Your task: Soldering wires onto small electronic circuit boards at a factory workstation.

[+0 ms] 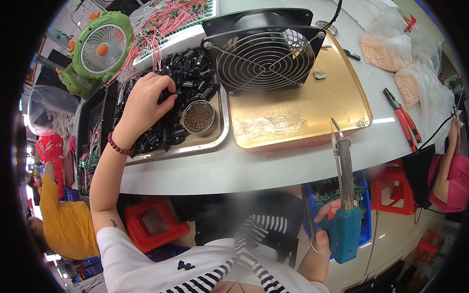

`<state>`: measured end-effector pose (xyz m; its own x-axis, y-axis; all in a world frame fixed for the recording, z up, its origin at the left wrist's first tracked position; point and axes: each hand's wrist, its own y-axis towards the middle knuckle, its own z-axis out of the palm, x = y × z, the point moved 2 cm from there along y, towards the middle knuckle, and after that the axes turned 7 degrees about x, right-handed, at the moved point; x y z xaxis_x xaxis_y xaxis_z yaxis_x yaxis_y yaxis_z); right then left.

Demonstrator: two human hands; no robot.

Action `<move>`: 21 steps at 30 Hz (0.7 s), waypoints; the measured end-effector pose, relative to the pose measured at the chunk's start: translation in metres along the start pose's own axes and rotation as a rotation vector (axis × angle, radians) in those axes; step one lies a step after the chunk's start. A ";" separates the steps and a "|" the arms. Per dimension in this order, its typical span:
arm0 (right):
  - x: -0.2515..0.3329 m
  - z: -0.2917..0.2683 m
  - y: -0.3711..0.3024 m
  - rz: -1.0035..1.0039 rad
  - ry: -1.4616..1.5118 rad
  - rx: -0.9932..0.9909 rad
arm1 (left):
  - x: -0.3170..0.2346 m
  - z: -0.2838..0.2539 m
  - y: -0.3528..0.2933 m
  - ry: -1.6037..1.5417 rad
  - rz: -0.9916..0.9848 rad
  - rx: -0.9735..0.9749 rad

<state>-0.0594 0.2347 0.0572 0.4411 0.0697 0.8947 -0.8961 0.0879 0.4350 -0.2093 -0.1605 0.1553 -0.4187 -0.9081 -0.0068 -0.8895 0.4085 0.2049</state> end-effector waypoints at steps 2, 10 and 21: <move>0.000 0.000 0.000 -0.003 0.003 0.016 | -0.004 0.000 -0.003 0.020 0.010 -0.012; -0.003 -0.007 -0.003 0.001 -0.009 0.025 | -0.021 -0.016 -0.002 -0.144 0.024 -0.396; 0.001 -0.005 -0.007 0.037 0.046 -0.011 | -0.119 0.003 0.033 -0.583 0.296 -0.147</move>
<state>-0.0528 0.2393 0.0546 0.4095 0.1192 0.9045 -0.9115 0.0957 0.4001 -0.1894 -0.0390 0.1598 -0.7084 -0.5448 -0.4487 -0.7049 0.5784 0.4106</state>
